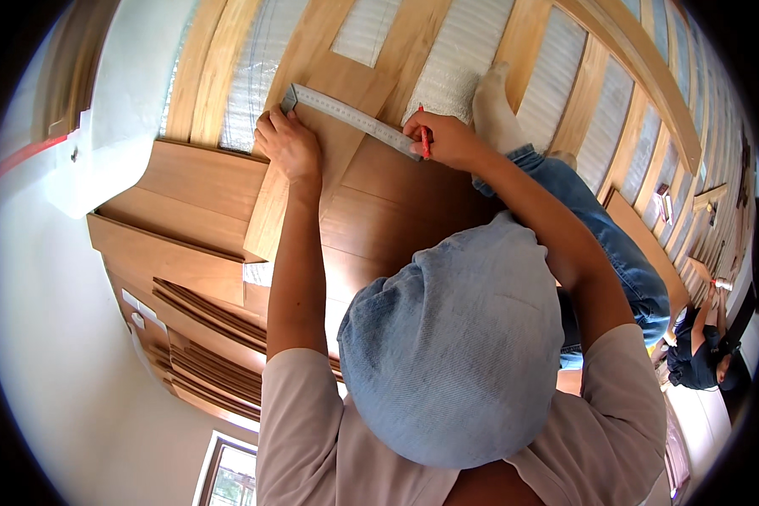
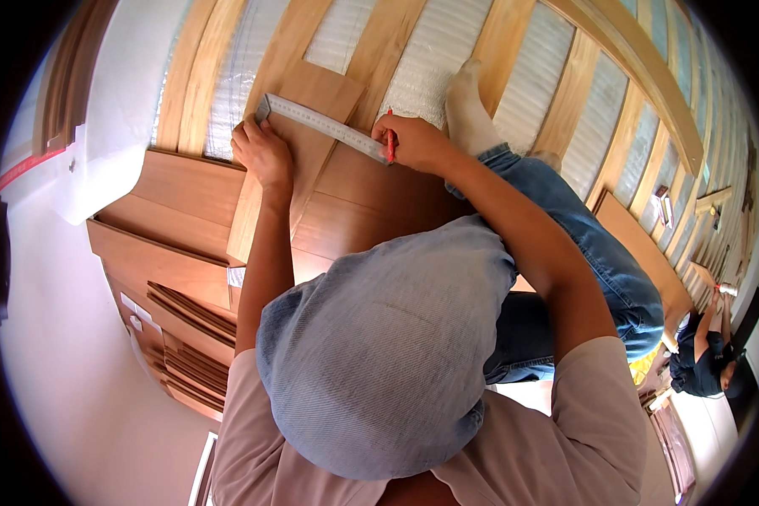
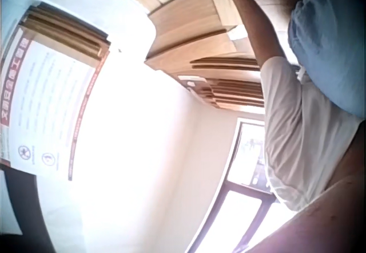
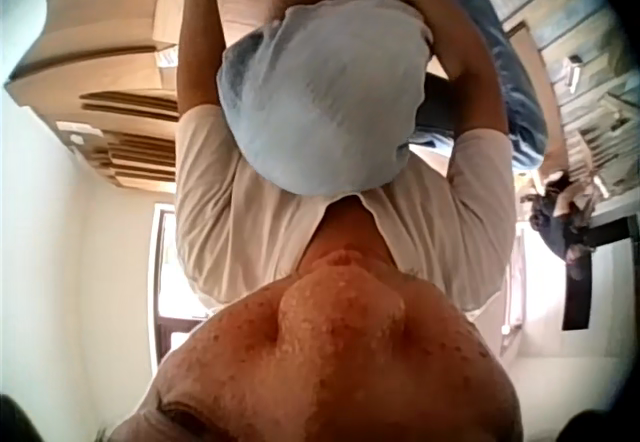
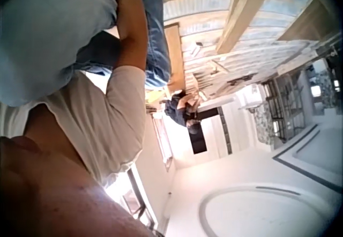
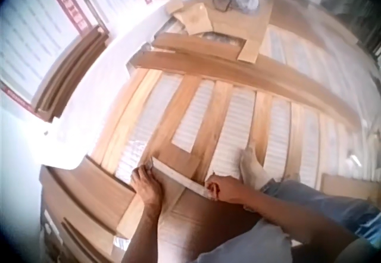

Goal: The person measures and marks floor planks using a square and pencil, then uses a table saw to cut the planks before fitting them into place on the floor.

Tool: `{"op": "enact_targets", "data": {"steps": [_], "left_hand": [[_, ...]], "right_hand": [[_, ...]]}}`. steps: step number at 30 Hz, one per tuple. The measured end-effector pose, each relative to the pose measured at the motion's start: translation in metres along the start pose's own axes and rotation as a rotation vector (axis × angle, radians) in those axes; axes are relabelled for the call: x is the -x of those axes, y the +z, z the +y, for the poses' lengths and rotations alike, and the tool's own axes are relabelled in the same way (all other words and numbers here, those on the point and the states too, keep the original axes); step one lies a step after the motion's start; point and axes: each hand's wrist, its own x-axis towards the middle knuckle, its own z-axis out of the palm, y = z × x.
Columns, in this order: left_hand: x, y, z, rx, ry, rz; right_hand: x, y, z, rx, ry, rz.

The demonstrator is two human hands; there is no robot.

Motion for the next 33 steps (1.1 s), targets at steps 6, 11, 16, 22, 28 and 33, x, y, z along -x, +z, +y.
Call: {"op": "enact_targets", "data": {"steps": [6, 11, 16, 22, 28, 33], "left_hand": [[-0.0008, -0.0027, 0.0019, 0.031, -0.015, -0.031], [-0.0011, -0.0004, -0.0003, 0.020, 0.006, -0.015], [-0.0015, -0.0017, 0.0002, 0.012, -0.013, -0.041], [-0.0019, -0.0034, 0.0027, 0.017, -0.018, -0.069], [-0.0018, -0.0037, 0.0021, 0.019, 0.002, -0.053], [-0.0011, -0.0037, 0.0026, 0.029, 0.004, -0.046]], "right_hand": [[-0.0025, 0.0012, 0.0053, -0.067, 0.011, -0.010], [-0.0027, -0.0014, 0.0033, -0.089, 0.022, -0.025], [-0.0026, -0.0029, 0.0049, -0.111, 0.023, -0.047], [-0.0027, -0.0039, 0.0045, -0.086, 0.011, -0.045], [-0.0026, -0.0039, 0.0031, -0.059, -0.008, -0.037], [-0.0027, -0.0032, 0.0048, -0.071, -0.017, -0.040]]}}
